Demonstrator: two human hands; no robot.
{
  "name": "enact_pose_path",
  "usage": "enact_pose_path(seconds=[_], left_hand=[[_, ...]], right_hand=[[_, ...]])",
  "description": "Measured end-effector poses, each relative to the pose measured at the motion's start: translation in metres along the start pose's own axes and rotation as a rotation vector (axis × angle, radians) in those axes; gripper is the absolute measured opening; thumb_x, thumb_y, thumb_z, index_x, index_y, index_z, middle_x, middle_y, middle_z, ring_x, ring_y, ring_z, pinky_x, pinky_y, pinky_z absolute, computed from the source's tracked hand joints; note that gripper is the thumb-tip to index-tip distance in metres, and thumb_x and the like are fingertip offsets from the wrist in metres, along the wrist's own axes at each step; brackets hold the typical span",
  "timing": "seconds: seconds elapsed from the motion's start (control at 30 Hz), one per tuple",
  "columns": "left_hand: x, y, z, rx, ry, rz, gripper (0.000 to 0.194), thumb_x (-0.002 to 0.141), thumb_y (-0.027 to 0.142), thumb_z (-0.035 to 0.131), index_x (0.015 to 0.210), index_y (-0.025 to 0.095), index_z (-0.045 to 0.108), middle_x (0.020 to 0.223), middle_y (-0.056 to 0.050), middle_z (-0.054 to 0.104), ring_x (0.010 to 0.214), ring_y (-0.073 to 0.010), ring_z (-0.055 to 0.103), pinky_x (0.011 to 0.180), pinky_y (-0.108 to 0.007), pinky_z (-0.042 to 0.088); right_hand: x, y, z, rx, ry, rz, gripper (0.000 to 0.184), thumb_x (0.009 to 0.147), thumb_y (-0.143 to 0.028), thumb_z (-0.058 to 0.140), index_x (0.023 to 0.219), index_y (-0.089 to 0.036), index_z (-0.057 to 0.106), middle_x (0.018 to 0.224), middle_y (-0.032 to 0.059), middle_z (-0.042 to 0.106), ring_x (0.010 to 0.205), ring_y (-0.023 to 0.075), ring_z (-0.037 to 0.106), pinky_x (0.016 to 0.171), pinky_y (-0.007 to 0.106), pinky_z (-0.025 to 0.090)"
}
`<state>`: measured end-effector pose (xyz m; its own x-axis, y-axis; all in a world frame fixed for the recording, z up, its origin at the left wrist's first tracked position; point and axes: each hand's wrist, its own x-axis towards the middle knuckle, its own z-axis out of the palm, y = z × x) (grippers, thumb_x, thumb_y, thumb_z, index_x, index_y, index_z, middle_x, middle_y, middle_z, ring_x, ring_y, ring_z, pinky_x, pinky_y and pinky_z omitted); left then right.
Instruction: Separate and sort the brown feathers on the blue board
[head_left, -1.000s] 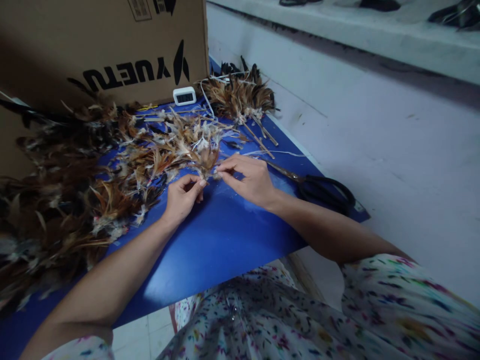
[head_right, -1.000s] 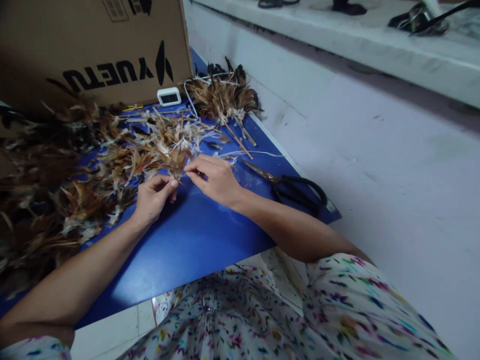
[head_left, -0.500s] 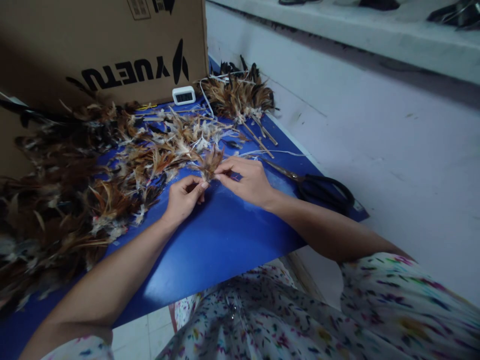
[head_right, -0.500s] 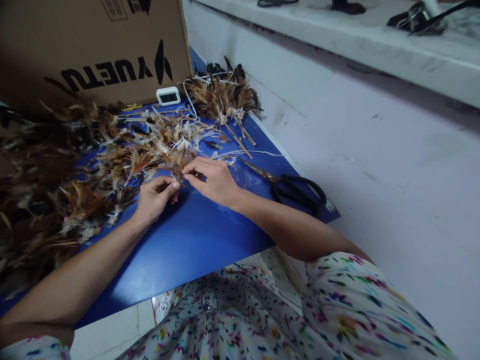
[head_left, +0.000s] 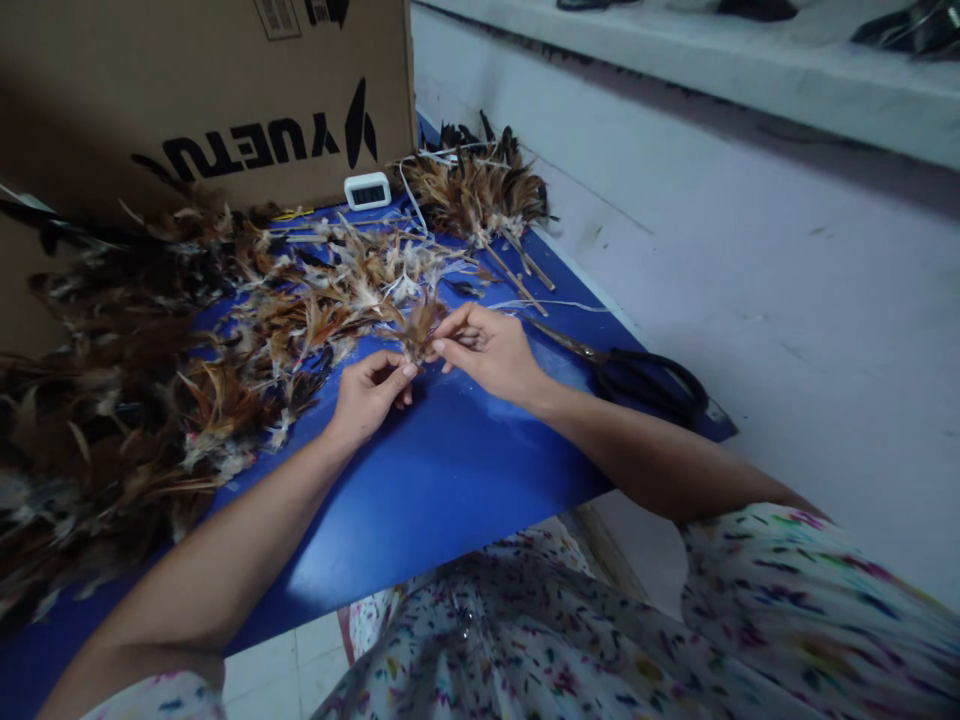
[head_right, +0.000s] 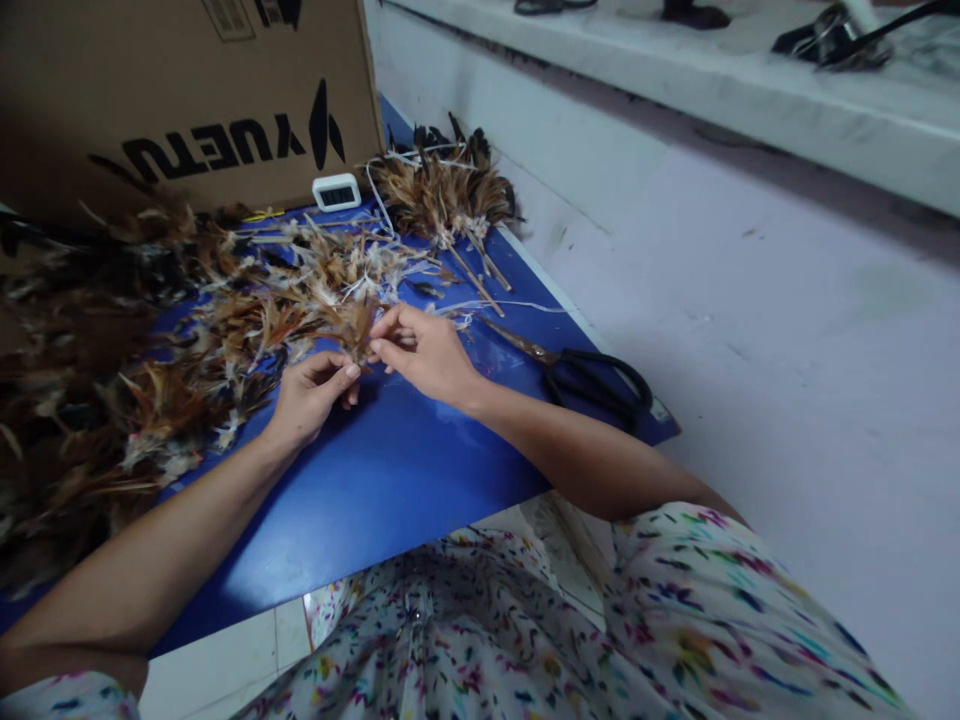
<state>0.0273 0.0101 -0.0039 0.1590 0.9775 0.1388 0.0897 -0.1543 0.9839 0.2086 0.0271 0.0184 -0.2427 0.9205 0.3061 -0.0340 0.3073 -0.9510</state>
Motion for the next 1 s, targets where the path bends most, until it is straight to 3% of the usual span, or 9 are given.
enact_pose_path(seconds=[0.33,1.0], left_hand=[[-0.0011,-0.0007,-0.001,-0.014,-0.054,-0.007,0.028,0.075,0.043,0.071,0.075,0.016,0.065,0.05,0.002,0.058,0.042,-0.0074,0.05,0.044,-0.019,0.042],[-0.003,0.0039,0.0002,0.026,-0.089,0.028,0.028,0.077,0.043,0.07,0.075,0.015,0.064,0.051,0.002,0.058,0.043,-0.0073,0.05,0.045,-0.019,0.042]], right_hand=[[0.0,-0.0024,0.0023,0.029,-0.001,0.091,0.02,0.068,-0.023,0.07,0.077,-0.017,0.053,0.068,-0.0036,0.06,0.057,0.008,0.059,0.056,0.024,0.052],[0.0006,0.0018,0.0035,0.009,0.019,0.062,0.018,0.065,-0.018,0.069,0.077,-0.016,0.056,0.07,-0.0024,0.062,0.057,0.008,0.058,0.057,0.023,0.051]])
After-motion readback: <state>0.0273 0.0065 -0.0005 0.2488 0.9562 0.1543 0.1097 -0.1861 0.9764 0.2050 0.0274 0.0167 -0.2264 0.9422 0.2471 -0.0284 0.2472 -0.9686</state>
